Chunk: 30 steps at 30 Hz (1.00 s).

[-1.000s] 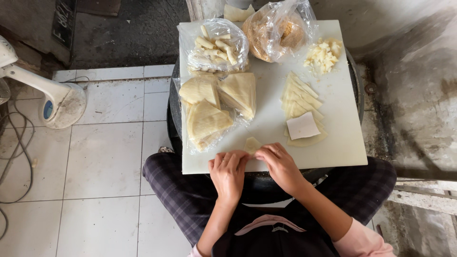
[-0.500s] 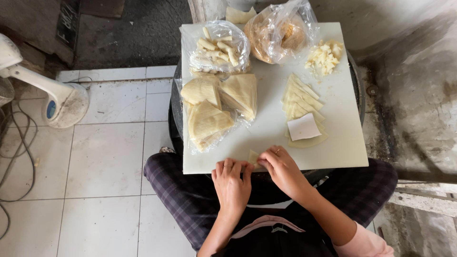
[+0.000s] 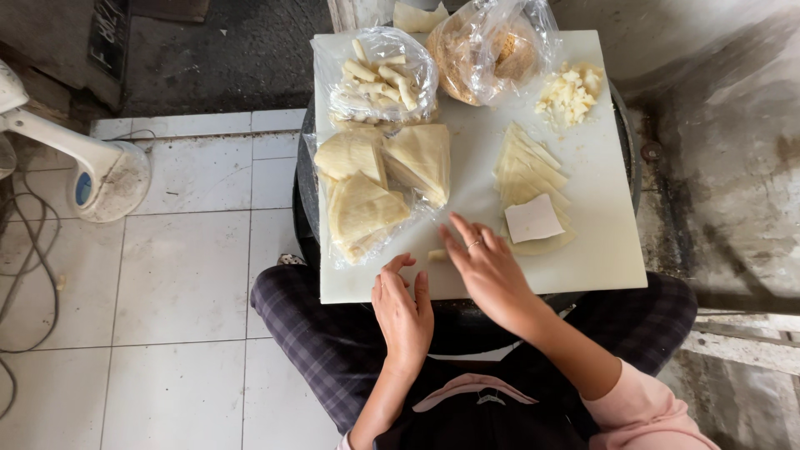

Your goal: The person sits on the floor and assembles triangular food parcels by placing a filling onto thin wrappers and folding them. The person handles the wrappers and filling by hand, arranging the finished parcels on a white cutting board.

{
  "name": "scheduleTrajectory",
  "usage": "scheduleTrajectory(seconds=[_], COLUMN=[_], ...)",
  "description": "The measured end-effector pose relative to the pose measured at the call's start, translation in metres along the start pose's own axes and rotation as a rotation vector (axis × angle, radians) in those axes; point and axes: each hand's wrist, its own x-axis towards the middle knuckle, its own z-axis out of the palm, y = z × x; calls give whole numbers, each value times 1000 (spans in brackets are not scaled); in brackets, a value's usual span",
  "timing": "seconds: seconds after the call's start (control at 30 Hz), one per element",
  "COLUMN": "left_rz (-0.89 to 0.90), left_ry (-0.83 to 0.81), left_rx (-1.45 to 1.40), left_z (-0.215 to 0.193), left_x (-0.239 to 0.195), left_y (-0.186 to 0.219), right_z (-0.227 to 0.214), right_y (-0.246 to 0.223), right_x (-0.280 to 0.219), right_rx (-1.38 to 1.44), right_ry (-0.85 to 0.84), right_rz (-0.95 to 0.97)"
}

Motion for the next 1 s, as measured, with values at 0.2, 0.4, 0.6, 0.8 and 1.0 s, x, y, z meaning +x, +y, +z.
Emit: scheduleTrajectory(seconds=[0.2, 0.4, 0.6, 0.8, 1.0], left_rz=[55, 62, 85, 123, 141], left_ry=[-38, -28, -201, -192, -221], left_rx=[-12, 22, -94, -29, 48], left_z=[-6, -5, 28, 45, 52], left_x=[5, 8, 25, 32, 32], left_y=[-6, -8, 2, 18, 22], right_z=[-5, -13, -50, -79, -50], right_y=[13, 22, 37, 45, 95], right_x=[-4, 11, 106, 131, 21], right_rx=[400, 632, 702, 643, 506], right_ry=[114, 362, 897, 753, 620], right_rz=[78, 57, -74, -19, 320])
